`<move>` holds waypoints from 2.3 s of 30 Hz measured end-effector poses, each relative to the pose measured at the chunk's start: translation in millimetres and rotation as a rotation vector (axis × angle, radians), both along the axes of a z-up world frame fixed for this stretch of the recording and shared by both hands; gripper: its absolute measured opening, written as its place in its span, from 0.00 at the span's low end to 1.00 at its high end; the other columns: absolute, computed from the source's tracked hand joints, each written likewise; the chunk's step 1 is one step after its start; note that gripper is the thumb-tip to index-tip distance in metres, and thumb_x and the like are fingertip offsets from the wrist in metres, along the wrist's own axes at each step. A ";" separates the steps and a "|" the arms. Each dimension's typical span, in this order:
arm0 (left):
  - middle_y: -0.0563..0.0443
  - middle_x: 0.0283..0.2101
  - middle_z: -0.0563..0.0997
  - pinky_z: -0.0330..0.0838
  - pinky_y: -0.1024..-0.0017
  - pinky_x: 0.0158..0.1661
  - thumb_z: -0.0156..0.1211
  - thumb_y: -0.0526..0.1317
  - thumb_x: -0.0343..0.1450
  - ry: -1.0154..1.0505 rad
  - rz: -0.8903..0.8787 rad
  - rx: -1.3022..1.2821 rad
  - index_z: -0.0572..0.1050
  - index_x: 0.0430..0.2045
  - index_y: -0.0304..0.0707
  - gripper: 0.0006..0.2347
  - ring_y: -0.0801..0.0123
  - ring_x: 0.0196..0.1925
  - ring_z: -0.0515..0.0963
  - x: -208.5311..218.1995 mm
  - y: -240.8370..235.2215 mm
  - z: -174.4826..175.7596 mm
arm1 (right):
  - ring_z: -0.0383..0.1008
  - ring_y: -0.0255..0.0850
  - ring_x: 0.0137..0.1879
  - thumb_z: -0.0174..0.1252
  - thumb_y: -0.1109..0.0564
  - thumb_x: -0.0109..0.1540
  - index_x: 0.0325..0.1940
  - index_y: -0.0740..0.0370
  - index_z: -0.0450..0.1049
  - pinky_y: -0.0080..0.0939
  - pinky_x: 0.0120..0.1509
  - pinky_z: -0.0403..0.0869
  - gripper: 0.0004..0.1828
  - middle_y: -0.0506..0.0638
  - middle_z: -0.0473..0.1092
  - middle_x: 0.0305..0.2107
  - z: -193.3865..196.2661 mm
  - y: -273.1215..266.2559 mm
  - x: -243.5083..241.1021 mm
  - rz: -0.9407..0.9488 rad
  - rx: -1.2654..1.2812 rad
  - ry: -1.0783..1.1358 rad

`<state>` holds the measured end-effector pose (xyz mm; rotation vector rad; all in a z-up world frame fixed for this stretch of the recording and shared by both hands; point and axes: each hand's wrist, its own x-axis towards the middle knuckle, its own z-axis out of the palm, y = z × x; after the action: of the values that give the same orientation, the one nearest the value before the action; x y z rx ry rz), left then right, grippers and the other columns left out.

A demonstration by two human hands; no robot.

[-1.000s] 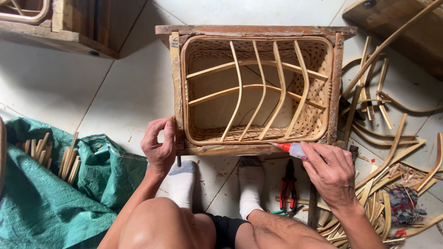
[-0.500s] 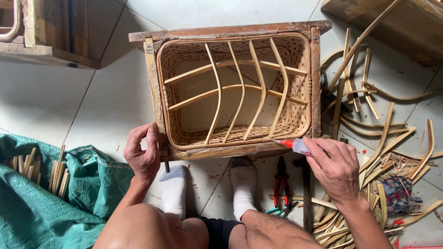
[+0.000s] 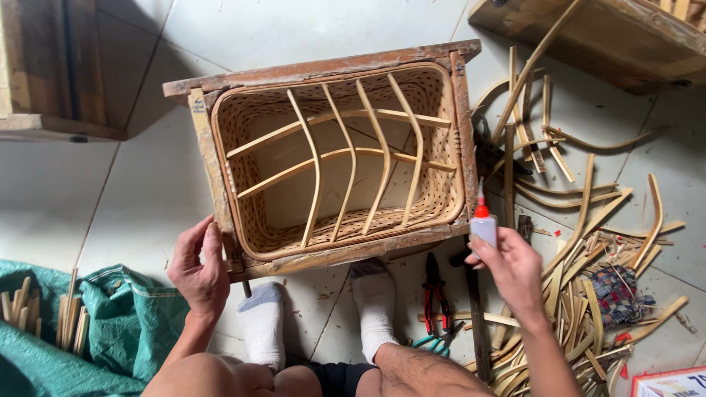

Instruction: The person applies glue to the inner rim of a rectangular woven basket placed in a wooden mold, then inserts and secures a curved bamboo strip along the top edge using a hammer and pliers. The person adjusts the strip and taps it into place repeatedly.

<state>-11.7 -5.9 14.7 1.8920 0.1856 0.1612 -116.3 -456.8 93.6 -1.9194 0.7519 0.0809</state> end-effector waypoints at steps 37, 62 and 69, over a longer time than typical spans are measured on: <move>0.50 0.42 0.81 0.74 0.79 0.45 0.58 0.33 0.78 0.044 -0.002 0.021 0.78 0.50 0.29 0.09 0.77 0.42 0.78 4.0 -2.0 3.5 | 0.75 0.32 0.28 0.63 0.49 0.64 0.38 0.67 0.75 0.28 0.31 0.70 0.16 0.50 0.75 0.25 -14.3 -13.4 89.0 -0.047 0.139 0.002; 0.49 0.41 0.82 0.75 0.78 0.45 0.58 0.33 0.77 0.055 0.004 -0.005 0.79 0.49 0.29 0.09 0.76 0.42 0.80 6.7 -2.5 8.8 | 0.77 0.37 0.26 0.62 0.48 0.65 0.39 0.69 0.75 0.31 0.30 0.75 0.18 0.55 0.75 0.25 -22.2 -21.7 126.0 0.019 0.086 -0.051; 0.48 0.40 0.83 0.75 0.77 0.47 0.59 0.33 0.76 0.037 0.012 0.002 0.79 0.48 0.28 0.09 0.74 0.42 0.81 7.4 -1.9 11.1 | 0.80 0.37 0.36 0.64 0.50 0.65 0.55 0.67 0.76 0.35 0.41 0.80 0.21 0.54 0.77 0.35 7.2 -9.2 142.6 0.224 -0.150 -0.221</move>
<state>-4.3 -7.8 25.8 1.8971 0.2216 0.1345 26.3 -466.0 100.8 -2.1082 0.4034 -0.0507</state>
